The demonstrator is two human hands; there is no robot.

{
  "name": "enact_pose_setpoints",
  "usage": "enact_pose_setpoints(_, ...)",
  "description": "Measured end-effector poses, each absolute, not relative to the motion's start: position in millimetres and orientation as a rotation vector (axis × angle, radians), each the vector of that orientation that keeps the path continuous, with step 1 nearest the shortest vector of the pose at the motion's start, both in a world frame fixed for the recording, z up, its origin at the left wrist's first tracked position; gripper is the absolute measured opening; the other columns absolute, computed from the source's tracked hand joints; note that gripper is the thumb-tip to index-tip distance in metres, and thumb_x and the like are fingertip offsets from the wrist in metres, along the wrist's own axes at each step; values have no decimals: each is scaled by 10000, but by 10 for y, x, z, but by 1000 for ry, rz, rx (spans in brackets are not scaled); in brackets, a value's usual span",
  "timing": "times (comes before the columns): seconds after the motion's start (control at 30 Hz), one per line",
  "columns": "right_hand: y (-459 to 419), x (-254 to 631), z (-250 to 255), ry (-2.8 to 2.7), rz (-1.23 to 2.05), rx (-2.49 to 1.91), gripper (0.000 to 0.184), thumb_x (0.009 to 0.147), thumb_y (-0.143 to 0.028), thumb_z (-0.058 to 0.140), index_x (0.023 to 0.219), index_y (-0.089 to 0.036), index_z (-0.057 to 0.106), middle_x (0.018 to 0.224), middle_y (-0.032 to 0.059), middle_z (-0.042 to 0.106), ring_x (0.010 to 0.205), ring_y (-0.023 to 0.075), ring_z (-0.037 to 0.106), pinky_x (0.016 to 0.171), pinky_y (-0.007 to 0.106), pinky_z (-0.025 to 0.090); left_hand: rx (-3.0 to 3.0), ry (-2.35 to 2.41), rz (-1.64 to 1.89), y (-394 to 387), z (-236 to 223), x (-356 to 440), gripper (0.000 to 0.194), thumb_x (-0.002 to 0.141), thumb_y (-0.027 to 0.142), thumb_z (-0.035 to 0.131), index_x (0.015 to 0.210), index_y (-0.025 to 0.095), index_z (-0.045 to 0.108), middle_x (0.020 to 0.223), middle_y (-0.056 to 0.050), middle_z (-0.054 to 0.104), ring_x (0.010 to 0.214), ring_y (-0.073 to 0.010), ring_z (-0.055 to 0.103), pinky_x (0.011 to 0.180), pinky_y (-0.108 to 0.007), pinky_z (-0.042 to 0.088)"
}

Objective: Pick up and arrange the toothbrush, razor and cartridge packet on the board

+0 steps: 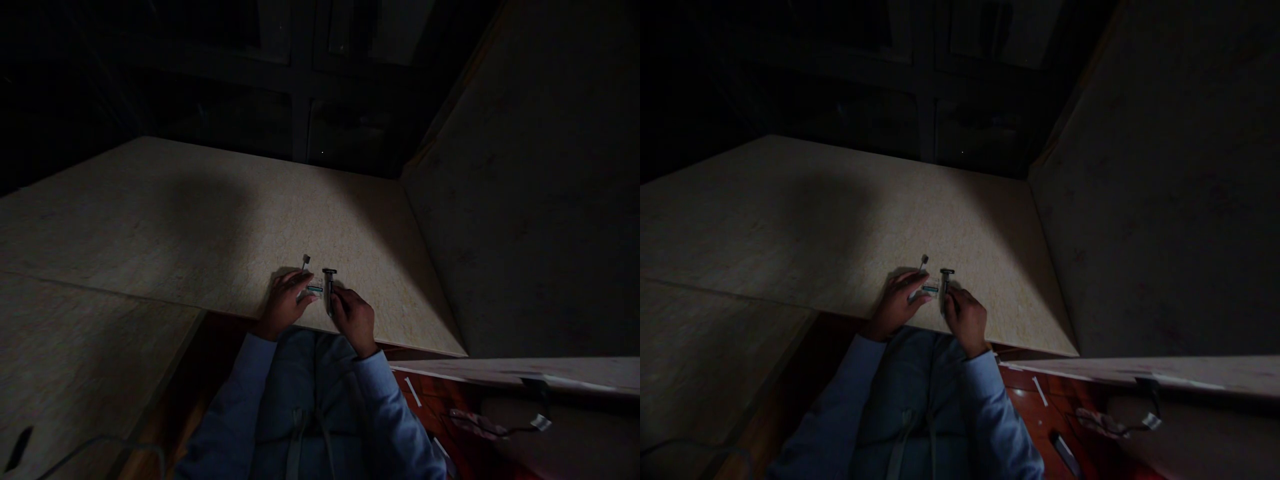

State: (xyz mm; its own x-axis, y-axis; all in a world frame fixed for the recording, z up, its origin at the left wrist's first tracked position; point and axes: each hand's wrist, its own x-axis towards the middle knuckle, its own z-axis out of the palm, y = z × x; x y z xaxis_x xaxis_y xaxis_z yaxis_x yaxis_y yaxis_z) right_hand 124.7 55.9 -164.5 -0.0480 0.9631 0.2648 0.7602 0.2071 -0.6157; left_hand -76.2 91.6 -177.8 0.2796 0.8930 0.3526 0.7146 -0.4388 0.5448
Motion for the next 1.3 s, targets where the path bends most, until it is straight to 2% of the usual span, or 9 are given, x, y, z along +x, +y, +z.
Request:
enact_pose_setpoints(0.23, 563, 1259, -1647, -1827, 430, -1566, 351, 983, -350, 465, 1137, -213, 750, 1089, 90, 770, 950, 214, 725, 817, 292, 537, 2298, 1514, 899, 904, -1757, -754, 496, 866, 407, 719, 1313, 205, 646, 1355, -145, 664, 1283, -322, 585, 1070, -510, 453)
enact_pose_setpoints(0.43, 574, 1276, -1679, -1771, 477, -1530, 347, 969, -352, 467, 1091, -220, 764, 1052, 89, 780, 940, 215, 730, 821, 306, 549, 2291, 1599, 905, 912, -1771, -715, 367, 972, 355, 563, 1291, 200, 657, 1336, -142, 677, 1267, -298, 603, 1082, -506, 459)
enact_pose_setpoints(0.6, 574, 1281, -1684, -1719, 513, -1500, 341, 958, -361, 479, 1073, -222, 768, 1042, 84, 784, 929, 217, 733, 826, 313, 556, 2291, 1599, 878, 951, -1737, -718, 344, 972, 317, 557, 1282, 211, 663, 1346, -125, 676, 1283, -274, 595, 1105, -491, 441)
enact_pose_setpoints(0.77, 578, 1289, -1692, -1695, 539, -1468, 331, 947, -361, 494, 1063, -226, 772, 1038, 81, 788, 931, 222, 737, 833, 320, 563, 2161, 1550, 1031, 973, -1757, -766, 369, 964, 345, 542, 1288, 209, 654, 1354, -122, 670, 1280, -270, 602, 1109, -477, 454)
enact_pose_setpoints(0.93, 593, 1298, -1734, -1648, 549, -1428, 328, 940, -362, 496, 1029, -218, 777, 1037, 82, 790, 939, 225, 738, 845, 332, 565, 1735, 1500, 1299, 941, -1775, -803, 412, 992, 455, 455, 1172, 166, 686, 1213, -133, 732, 1142, -245, 678, 1025, -404, 522)
enact_pose_setpoints(1.13, 580, 1300, -1737, -1658, 517, -1412, 337, 942, -370, 490, 1010, -200, 774, 1019, 92, 791, 927, 224, 741, 845, 329, 564, 1415, 1451, 1436, 941, -1770, -853, 375, 895, 503, 563, 920, 157, 707, 959, -107, 776, 944, -229, 727, 898, -366, 571)
enact_pose_setpoints(1.3, 572, 1293, -1736, -1701, 466, -1421, 348, 954, -360, 480, 1022, -189, 775, 1017, 99, 790, 930, 227, 740, 834, 321, 560, 1421, 1413, 1435, 951, -1757, -861, 334, 855, 480, 590, 866, 171, 716, 918, -87, 777, 917, -230, 724, 875, -365, 566)
